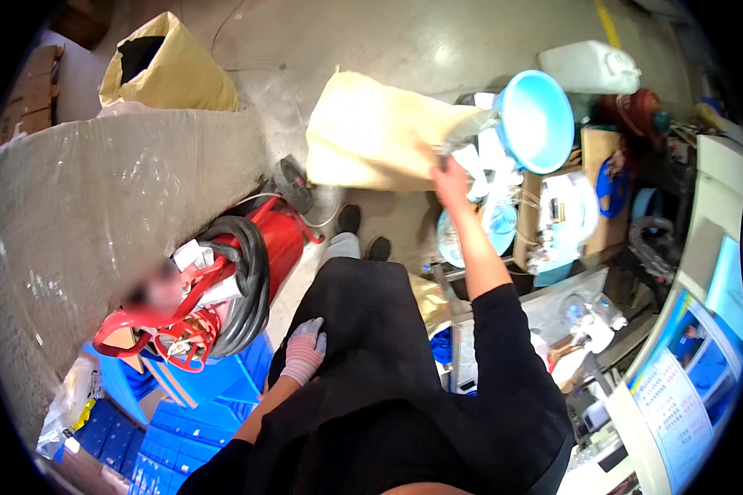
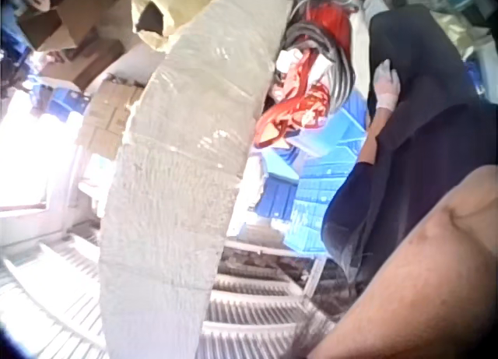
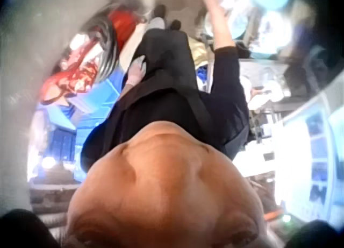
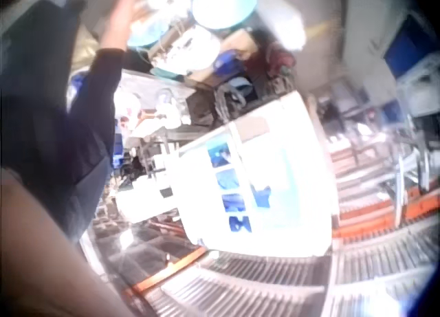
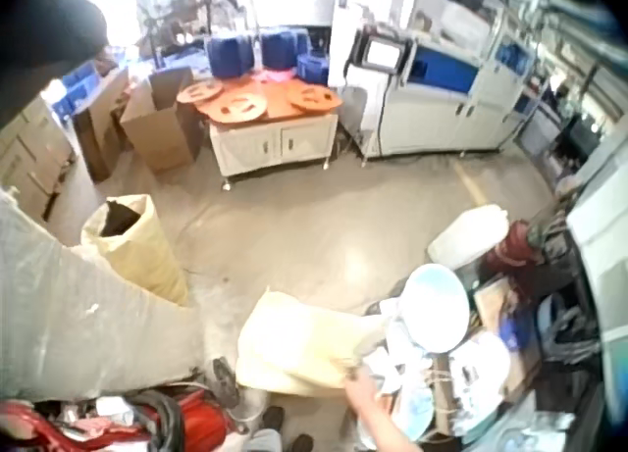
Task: The person picks up blue plastic spools from a large sack and stacks them into a cardboard box. They handle the spools one by one, aligning them carefully to create a neat stack inside the box.
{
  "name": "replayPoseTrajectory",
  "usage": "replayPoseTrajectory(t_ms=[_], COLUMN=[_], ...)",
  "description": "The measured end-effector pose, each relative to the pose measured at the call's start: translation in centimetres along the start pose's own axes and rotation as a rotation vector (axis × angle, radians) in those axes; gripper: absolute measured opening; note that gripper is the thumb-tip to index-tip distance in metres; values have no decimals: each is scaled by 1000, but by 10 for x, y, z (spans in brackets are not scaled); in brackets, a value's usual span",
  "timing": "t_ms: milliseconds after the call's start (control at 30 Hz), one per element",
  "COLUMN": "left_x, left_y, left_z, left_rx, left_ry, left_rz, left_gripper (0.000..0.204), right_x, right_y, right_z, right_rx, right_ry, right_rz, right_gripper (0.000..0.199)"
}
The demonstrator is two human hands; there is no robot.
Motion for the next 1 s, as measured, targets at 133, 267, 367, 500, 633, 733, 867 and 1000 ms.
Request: replayPoseTrajectory(t_ms=[133, 267, 367, 500, 633, 733, 867, 1000], left_x=[-72, -169, -206, -207, -160, -160, -182, -189], left_y=[-25, -49, -98, -158, -197, -173, -144, -111], left_z=[53, 203, 300, 328, 278, 269, 271, 270], left_rx=[-82, -563, -852, -541, -572, -688, -759, -795], left_ry=[202, 384, 531, 472, 704, 1028, 1303, 1367], left_rz=[-135, -262, -210, 411, 392, 362, 301, 503], left_gripper=[41, 48, 61, 93, 77, 64, 62, 62], right_x=[185, 294, 319, 330, 321, 296, 265, 362], right_y=[-22, -14, 28, 69, 42, -21, -72, -175], right_z=[20, 15, 0, 2, 20, 4, -14, -54], right_rx=[86, 301, 315, 529, 1130, 1426, 1717, 964], right_ry=[51, 403, 461, 537, 462, 284, 740, 1030], right_rz=[329, 529, 902, 1188, 982, 717, 616, 1112], right_gripper=[39, 36, 20, 27, 51, 60, 67, 77])
Point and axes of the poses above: each hand's wrist, its own y-axis away from the middle knuckle, its own z-axis out of the back of the hand, x = y × z, the point moved 9 cm from there along -y, towards the middle knuckle, and after that the axes turned 9 degrees about z, right-handed, at the moved point
